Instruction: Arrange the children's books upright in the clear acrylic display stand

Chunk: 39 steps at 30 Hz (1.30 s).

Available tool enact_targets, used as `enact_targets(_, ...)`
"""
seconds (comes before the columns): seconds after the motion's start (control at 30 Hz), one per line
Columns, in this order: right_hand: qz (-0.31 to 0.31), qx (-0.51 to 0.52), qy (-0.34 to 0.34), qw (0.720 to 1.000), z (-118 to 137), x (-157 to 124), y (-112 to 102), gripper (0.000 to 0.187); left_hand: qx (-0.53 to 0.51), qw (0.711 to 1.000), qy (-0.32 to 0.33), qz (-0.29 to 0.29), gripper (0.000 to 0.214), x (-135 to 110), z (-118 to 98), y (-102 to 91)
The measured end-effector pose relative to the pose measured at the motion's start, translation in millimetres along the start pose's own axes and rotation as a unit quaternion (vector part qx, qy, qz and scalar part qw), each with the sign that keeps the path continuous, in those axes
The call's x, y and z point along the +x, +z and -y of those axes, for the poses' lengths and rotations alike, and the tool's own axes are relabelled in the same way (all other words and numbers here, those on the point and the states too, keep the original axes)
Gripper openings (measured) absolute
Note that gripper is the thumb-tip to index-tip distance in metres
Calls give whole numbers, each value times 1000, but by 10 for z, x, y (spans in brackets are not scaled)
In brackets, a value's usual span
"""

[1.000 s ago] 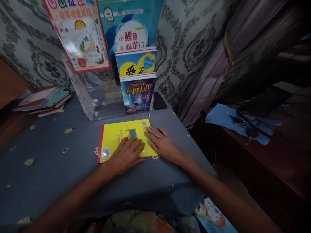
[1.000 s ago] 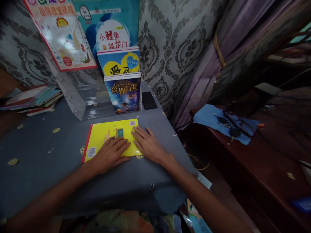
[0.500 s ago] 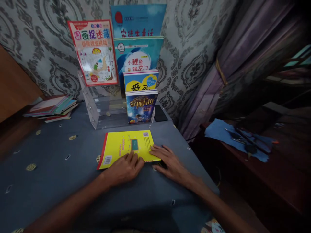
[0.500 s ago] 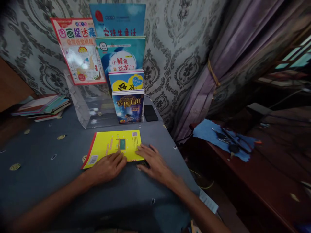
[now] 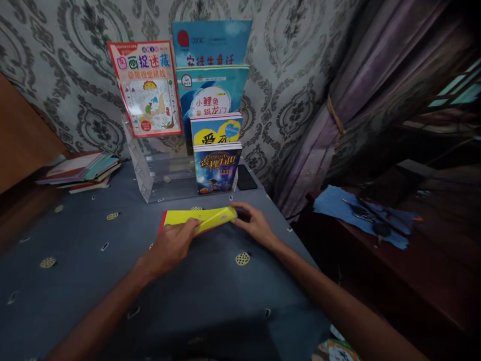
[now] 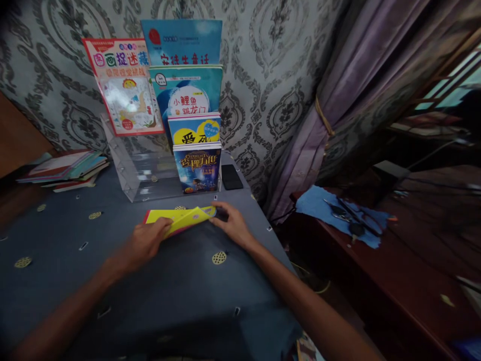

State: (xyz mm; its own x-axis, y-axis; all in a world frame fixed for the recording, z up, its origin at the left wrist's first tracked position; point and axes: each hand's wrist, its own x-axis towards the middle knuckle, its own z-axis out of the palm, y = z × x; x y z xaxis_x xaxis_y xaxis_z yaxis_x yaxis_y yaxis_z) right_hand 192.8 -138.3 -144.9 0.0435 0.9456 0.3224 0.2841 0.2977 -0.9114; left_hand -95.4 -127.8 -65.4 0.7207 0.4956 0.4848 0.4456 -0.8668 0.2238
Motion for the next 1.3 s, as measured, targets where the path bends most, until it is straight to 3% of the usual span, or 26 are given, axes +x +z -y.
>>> enact_targets(0.07, -27, 79, 28, 996, 54, 79, 97, 72, -44, 998, -38, -27, 23, 59, -28, -158)
enact_targets(0.13, -25, 154, 41, 987, 151, 133, 219, 82, -77, 992, -80, -59, 23, 115, -70, -299)
enact_targets(0.27, 78, 224, 32, 971, 374, 184, 425, 59, -161, 960, -172, -149, 26, 190, -115, -443)
enact_targets(0.37, 122, 213, 13, 969, 494, 208, 447, 47, -290, 899, -246, -217, 30, 227, -90, -429)
enact_targets(0.53, 87, 162, 14, 983, 633, 201, 289, 38, -495, 749, -347, -271, 36, 261, 50, -303)
enact_targets(0.6, 78, 150, 44, 985, 674, 160, 242, 44, -525, 716, -380, -261, 40, 234, 151, -224)
enact_targets(0.7, 74, 135, 112, 982, 664, 87, 240, 46, -537, 697, -425, -213, 43, 138, 341, -67)
enact_targets(0.83, 91, 104, 176, 975, 487, 52, 298, 45, -498, 716, -480, -99, 43, -19, 587, 132)
enact_targets(0.93, 102, 74, 209, 970, 348, 73, 323, 44, -424, 763, -488, -10, 38, -97, 720, 183)
enact_targets(1.03, 112, 53, 224, 967, 291, 108, 325, 41, -244, 867, -433, 36, 25, -122, 784, 153)
enact_targets(1.1, 122, 42, 222, 966, 283, 130, 322, 37, -108, 917, -382, 44, 19, -101, 782, 128)
enact_targets(1.17, 130, 30, 220, 966, 276, 145, 320, 34, 1, 940, -336, 63, 21, -47, 756, 130)
enact_targets(1.3, 138, -2, 212, 968, 242, 147, 299, 29, 121, 950, -259, 123, 30, 108, 707, 242)
